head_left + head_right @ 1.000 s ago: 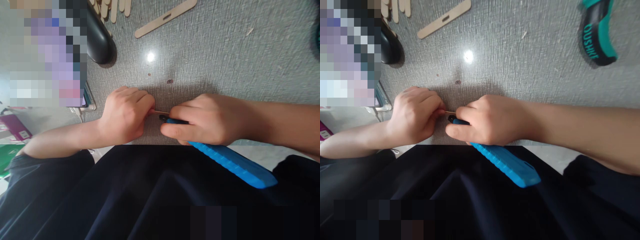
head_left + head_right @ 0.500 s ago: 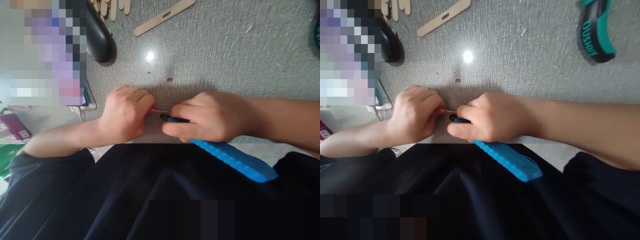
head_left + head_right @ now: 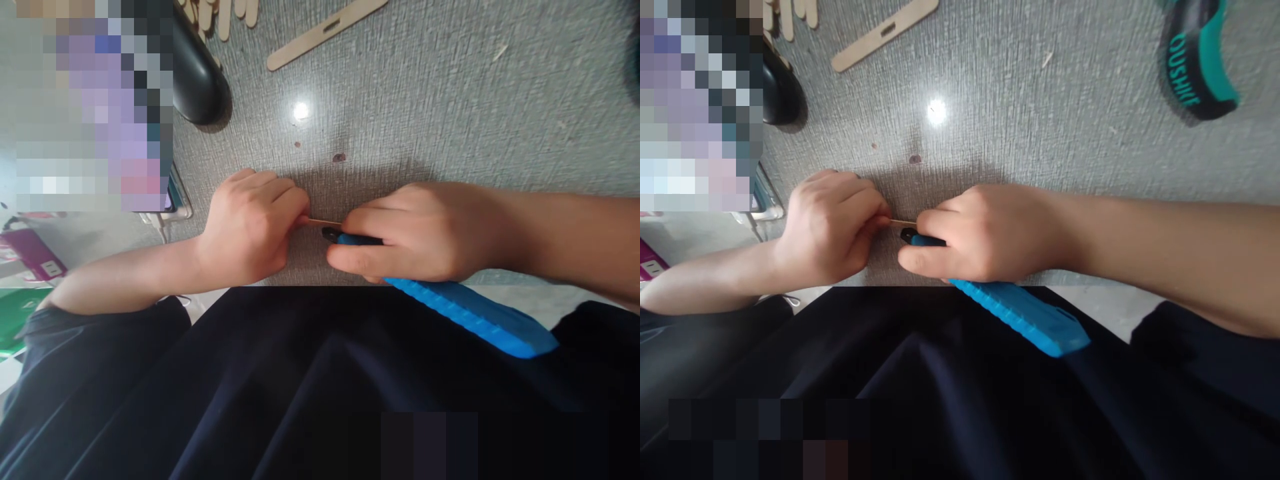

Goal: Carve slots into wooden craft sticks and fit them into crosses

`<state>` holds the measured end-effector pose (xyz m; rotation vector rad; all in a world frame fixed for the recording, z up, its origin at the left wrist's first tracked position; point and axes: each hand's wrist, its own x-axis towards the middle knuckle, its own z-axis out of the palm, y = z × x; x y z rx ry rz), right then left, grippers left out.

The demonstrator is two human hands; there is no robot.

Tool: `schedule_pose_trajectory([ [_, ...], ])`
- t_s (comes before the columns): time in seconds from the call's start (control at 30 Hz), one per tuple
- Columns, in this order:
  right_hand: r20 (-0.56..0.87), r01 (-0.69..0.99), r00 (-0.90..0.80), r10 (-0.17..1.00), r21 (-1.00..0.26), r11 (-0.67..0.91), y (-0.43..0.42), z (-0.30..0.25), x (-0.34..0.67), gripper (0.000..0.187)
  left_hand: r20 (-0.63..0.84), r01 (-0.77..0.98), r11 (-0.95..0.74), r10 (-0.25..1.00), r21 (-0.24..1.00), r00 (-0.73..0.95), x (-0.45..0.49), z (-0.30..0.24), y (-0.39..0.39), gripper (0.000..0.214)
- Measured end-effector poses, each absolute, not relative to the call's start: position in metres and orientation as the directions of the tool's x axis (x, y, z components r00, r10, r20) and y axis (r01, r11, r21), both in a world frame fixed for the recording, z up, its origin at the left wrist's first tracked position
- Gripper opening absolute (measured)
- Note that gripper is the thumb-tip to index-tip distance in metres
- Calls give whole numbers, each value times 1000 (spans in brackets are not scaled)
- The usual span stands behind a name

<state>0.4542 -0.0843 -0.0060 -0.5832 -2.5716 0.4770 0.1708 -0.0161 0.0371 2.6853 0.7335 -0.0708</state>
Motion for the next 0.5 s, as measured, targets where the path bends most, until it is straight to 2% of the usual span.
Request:
schedule_pose_trajectory([
  [0.1,422,315,-788,448,-348,883,-87,-13,457,27,-61,478,-821,485,313,872,170,35,-16,22],
  [0.2,444,316,-787,429,-307,898,-90,-17,458,32,9,456,-829,485,325,875,171,33,-16,21],
  [0.37,348,356,-839,418,-232,905,-87,-5,455,38,7,462,-829,489,315,872,171,32,-16,22],
  [0.5,285,378,-850,442,-253,891,-83,6,453,34,-61,488,-821,494,296,867,170,32,-16,23],
])
